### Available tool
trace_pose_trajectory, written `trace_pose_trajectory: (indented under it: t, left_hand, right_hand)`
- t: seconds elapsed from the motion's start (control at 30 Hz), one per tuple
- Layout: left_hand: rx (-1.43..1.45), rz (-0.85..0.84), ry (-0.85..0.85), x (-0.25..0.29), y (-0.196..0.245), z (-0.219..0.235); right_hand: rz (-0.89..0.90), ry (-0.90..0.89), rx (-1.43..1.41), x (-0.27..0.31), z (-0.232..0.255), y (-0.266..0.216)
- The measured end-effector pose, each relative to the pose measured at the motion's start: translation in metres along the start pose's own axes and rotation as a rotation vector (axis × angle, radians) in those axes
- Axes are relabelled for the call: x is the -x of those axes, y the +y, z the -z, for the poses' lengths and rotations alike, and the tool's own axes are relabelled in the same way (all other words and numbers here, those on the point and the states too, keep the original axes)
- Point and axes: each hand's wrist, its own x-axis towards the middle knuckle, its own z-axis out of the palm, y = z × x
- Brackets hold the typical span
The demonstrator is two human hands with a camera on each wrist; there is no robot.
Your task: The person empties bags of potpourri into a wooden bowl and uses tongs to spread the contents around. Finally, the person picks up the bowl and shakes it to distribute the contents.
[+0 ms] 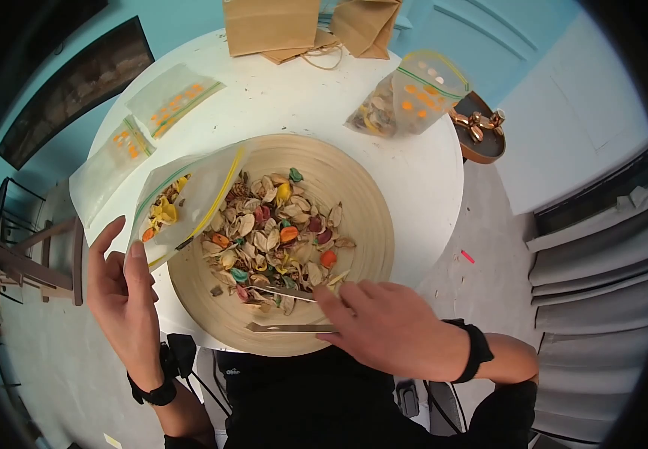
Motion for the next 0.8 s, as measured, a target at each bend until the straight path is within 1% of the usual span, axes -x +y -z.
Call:
trace_pose_trajectory:
  t: [0.03,0.07,0.13,0.17,0.23,0.27,0.33,0.37,0.43,0.57,0.63,0.8]
  left_hand:
    - [-0.001,-0.005,-0.006,0.000,0.000,0.000]
    - [-0.006,-0.004,-0.006,0.000,-0.001,0.001]
    - [-0.013,-0.002,-0.002,0.000,-0.001,0.002]
    - [-0.005,0.001,0.003,0.000,-0.001,0.002]
    - [0.002,0.009,0.011,0.000,0.000,0.002]
    - [0.006,0.008,0.015,-0.001,0.000,0.002]
    - [0.011,0.008,0.021,-0.001,0.001,0.000]
    - [0.014,0.011,0.015,-0.001,0.000,-0.001]
    - [0.017,0.015,0.005,-0.001,0.000,-0.001]
    - [0.001,0.013,0.000,-0.002,0.002,-0.001]
    - [-0.001,0.010,0.008,-0.001,0.003,0.000]
    - [0.020,0.019,-0.006,0.000,0.003,-0.003]
  right_hand:
    - [0.033,0.041,0.035,-0.001,-0.006,-0.002]
    - [0.027,0.044,0.032,-0.003,-0.009,-0.002]
    - [-0.003,0.094,0.252,-0.006,-0.011,0.001]
    - [0.001,0.093,0.251,-0.007,-0.012,0.004]
    - [-0.114,0.071,0.329,-0.008,-0.013,0.012]
    - [-0.112,0.067,0.328,-0.008,-0.013,0.014]
    - [-0.182,0.093,0.198,-0.010,-0.012,0.020]
    - [-0.180,0.092,0.197,-0.012,-0.013,0.022]
    - [-0.213,0.067,0.088,-0.013,-0.013,0.025]
    - [-0.217,0.047,0.063,-0.016,-0.013,0.031]
    - [-0.200,0.086,0.077,-0.015,-0.012,0.033]
    - [-0.220,0.101,0.072,-0.016,-0.013,0.036]
